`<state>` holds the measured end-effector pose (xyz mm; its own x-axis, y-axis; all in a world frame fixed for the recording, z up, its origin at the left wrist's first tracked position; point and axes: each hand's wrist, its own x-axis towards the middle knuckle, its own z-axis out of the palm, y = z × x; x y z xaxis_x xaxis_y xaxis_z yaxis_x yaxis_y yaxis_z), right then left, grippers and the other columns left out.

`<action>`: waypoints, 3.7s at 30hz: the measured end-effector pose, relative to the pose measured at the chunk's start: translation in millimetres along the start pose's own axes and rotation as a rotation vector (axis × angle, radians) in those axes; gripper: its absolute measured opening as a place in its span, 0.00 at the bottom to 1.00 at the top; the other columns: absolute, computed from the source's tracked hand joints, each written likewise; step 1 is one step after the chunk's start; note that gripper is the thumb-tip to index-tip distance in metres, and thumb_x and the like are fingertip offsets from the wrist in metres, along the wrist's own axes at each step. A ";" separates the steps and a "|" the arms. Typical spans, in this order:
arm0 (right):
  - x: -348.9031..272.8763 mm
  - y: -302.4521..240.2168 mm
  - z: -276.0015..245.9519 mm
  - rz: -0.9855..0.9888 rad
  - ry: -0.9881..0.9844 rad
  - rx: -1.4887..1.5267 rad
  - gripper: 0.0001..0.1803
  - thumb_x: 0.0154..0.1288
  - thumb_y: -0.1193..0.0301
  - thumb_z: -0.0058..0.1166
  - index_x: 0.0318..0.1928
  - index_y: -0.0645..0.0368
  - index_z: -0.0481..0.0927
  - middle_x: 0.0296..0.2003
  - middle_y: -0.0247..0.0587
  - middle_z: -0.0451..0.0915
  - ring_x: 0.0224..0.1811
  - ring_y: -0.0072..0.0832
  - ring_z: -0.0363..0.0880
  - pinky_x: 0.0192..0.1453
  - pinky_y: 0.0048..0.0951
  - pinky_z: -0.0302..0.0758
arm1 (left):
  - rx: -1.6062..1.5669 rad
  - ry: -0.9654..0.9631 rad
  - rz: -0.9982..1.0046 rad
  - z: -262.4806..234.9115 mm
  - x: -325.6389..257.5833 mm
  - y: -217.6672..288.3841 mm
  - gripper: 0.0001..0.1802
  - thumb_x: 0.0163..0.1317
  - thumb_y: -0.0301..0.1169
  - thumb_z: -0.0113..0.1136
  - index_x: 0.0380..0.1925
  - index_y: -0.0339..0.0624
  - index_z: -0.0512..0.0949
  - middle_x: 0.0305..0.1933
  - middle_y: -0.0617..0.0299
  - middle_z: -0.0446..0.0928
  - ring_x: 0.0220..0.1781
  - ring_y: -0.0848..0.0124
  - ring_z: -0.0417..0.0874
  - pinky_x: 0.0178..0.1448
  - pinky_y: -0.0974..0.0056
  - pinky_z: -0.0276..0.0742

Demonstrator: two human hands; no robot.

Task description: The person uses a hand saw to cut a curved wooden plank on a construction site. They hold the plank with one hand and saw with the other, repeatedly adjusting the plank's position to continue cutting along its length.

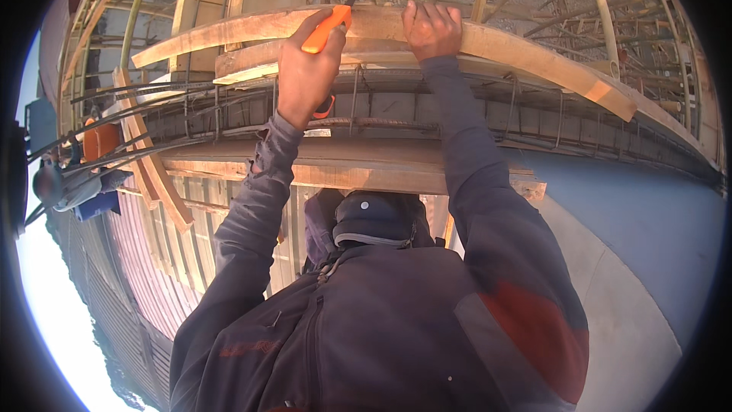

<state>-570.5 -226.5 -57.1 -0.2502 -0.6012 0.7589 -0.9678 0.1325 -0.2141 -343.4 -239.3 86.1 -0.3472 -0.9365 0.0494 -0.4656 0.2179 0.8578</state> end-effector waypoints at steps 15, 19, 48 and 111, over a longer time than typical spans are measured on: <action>-1.8 8.8 2.5 0.009 0.039 -0.026 0.17 0.74 0.66 0.59 0.26 0.57 0.88 0.26 0.35 0.85 0.31 0.34 0.83 0.44 0.38 0.73 | 0.070 0.037 0.001 28.1 31.2 -12.5 0.24 0.68 0.42 0.65 0.60 0.42 0.85 0.40 0.39 0.88 0.45 0.41 0.90 0.51 0.48 0.85; 7.8 7.0 1.1 0.112 -0.101 -0.062 0.22 0.76 0.60 0.57 0.26 0.57 0.89 0.26 0.42 0.88 0.27 0.42 0.85 0.45 0.38 0.76 | 0.068 0.085 0.045 37.9 22.3 -36.1 0.25 0.68 0.44 0.66 0.61 0.48 0.85 0.42 0.40 0.89 0.48 0.39 0.90 0.55 0.45 0.85; -7.9 -18.3 8.7 -0.013 -0.004 -0.103 0.18 0.73 0.64 0.56 0.23 0.51 0.85 0.23 0.31 0.81 0.27 0.31 0.81 0.36 0.37 0.74 | 0.112 -0.064 0.015 -37.5 -107.3 41.0 0.29 0.69 0.29 0.68 0.70 0.36 0.77 0.51 0.41 0.89 0.44 0.51 0.95 0.48 0.58 0.89; 8.3 -22.0 19.9 0.085 -0.002 -0.025 0.24 0.77 0.60 0.53 0.23 0.55 0.89 0.22 0.45 0.86 0.22 0.45 0.85 0.32 0.44 0.81 | -0.088 0.034 -0.123 -5.3 -76.1 -0.3 0.25 0.71 0.34 0.65 0.65 0.35 0.80 0.49 0.40 0.89 0.46 0.57 0.94 0.54 0.57 0.86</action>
<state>-550.7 -250.1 -58.3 -0.3316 -0.5882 0.7376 -0.9434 0.2026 -0.2625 -312.4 -169.6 84.9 -0.2633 -0.9637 -0.0431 -0.4290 0.0770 0.9000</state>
